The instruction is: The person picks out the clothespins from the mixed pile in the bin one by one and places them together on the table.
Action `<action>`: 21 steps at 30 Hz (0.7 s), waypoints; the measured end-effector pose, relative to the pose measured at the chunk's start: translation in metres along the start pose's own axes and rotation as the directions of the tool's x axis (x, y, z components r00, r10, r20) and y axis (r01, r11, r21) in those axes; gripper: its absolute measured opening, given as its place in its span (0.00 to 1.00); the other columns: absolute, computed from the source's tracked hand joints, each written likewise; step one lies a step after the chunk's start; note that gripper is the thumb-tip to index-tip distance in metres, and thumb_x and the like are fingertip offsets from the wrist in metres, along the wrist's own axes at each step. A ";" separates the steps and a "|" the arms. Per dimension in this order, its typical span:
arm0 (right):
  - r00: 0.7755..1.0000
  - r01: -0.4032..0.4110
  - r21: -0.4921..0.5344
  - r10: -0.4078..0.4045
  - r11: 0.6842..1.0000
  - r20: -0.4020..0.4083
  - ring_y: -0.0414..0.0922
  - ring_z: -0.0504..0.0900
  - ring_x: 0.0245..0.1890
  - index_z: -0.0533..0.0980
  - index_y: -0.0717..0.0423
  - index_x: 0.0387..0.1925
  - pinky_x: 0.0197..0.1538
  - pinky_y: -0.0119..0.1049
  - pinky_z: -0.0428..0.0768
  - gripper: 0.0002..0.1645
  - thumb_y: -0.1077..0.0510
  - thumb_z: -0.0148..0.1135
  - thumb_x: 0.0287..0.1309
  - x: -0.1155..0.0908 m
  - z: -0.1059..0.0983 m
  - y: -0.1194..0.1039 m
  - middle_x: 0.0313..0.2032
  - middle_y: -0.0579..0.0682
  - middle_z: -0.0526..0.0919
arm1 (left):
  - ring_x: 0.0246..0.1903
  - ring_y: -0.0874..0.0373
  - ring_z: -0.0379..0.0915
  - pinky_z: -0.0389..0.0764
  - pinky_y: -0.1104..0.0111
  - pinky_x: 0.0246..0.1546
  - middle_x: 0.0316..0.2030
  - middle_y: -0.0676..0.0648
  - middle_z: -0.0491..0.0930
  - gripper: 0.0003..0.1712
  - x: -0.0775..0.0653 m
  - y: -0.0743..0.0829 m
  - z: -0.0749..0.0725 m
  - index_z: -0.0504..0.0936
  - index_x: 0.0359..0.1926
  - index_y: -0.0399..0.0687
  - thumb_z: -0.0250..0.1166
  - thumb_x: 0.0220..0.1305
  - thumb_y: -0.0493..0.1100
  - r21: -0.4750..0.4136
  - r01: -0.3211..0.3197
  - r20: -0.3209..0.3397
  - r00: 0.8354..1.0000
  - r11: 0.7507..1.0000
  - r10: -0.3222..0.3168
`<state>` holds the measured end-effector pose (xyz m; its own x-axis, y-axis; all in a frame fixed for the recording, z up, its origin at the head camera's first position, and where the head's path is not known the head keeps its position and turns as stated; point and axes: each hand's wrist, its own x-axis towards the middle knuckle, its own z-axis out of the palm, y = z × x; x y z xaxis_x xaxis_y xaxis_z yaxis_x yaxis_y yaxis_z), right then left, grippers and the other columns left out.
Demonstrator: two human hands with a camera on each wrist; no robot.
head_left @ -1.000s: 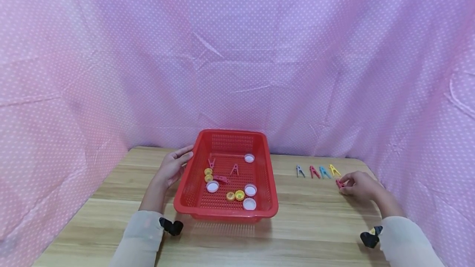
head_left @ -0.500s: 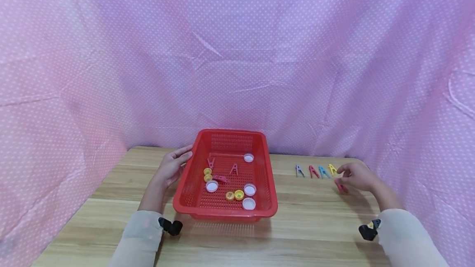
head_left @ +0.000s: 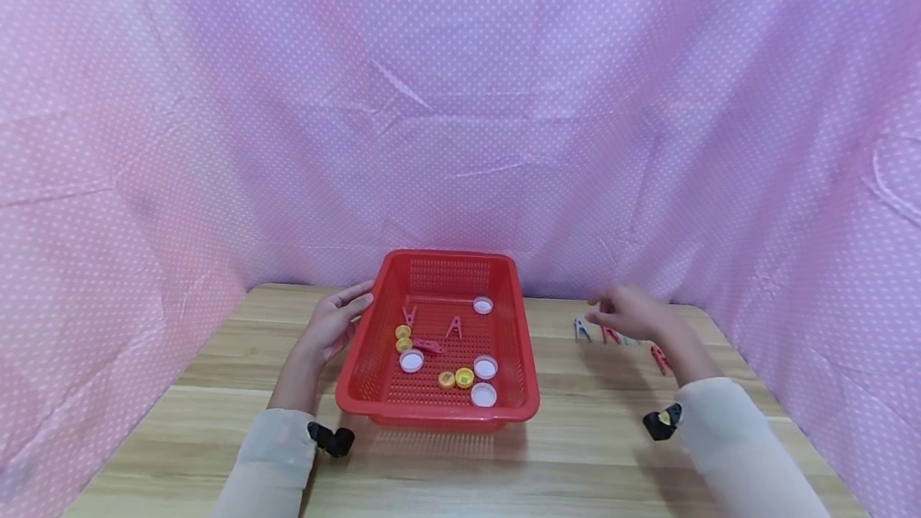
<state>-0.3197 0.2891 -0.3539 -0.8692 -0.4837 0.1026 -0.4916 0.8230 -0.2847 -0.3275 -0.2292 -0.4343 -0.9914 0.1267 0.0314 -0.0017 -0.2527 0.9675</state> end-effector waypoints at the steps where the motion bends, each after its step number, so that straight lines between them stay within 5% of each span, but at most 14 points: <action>1: 1.000 0.022 -0.009 -0.022 1.000 -0.008 0.36 0.76 0.26 0.83 0.67 0.49 0.34 0.37 0.80 0.19 0.54 0.66 0.67 0.004 0.000 -0.007 0.27 0.42 0.83 | 0.46 0.59 0.84 0.87 0.63 0.45 0.48 0.51 0.85 0.33 0.000 0.000 0.000 0.63 0.75 0.33 0.61 0.75 0.38 -0.004 -0.002 0.006 1.000 1.000 0.002; 5: 0.994 0.096 -0.038 -0.098 0.995 -0.046 0.35 0.72 0.22 0.83 0.56 0.33 0.28 0.34 0.76 0.09 0.54 0.68 0.65 0.020 0.002 -0.036 0.22 0.41 0.77 | 0.44 0.60 0.84 0.87 0.65 0.44 0.47 0.52 0.85 0.33 0.000 0.000 0.000 0.61 0.75 0.30 0.60 0.76 0.37 -0.027 -0.014 0.015 1.000 1.000 0.014; 9: 0.987 0.140 -0.050 -0.143 0.989 -0.074 0.37 0.68 0.19 0.76 0.49 0.23 0.23 0.32 0.69 0.15 0.54 0.71 0.63 0.035 0.006 -0.064 0.18 0.41 0.71 | 0.44 0.60 0.84 0.88 0.65 0.44 0.46 0.52 0.86 0.33 0.000 0.000 0.001 0.61 0.75 0.30 0.59 0.76 0.36 -0.040 -0.015 0.017 1.000 0.999 0.016; 14: 0.973 0.210 -0.070 -0.215 0.975 -0.085 0.38 0.76 0.25 0.84 0.53 0.34 0.30 0.33 0.80 0.06 0.55 0.72 0.62 0.054 0.016 -0.094 0.26 0.43 0.83 | 0.45 0.59 0.84 0.88 0.64 0.44 0.47 0.52 0.86 0.32 -0.001 0.001 0.001 0.62 0.75 0.32 0.59 0.76 0.35 -0.036 -0.007 0.011 1.000 0.999 0.007; 21: 0.965 0.262 -0.174 -0.261 0.949 0.026 0.46 0.85 0.41 0.85 0.57 0.48 0.47 0.40 0.86 0.13 0.55 0.70 0.65 0.074 0.033 -0.133 0.41 0.51 0.86 | 0.46 0.59 0.84 0.87 0.62 0.46 0.49 0.52 0.85 0.32 -0.001 0.001 0.000 0.63 0.75 0.34 0.60 0.76 0.38 0.001 0.004 0.003 1.000 1.000 -0.004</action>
<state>-0.3169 0.1345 -0.3401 -0.7089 -0.6895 0.1482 -0.7034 0.7065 -0.0775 -0.3266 -0.2299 -0.4339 -0.9910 0.1310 0.0282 -0.0057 -0.2511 0.9679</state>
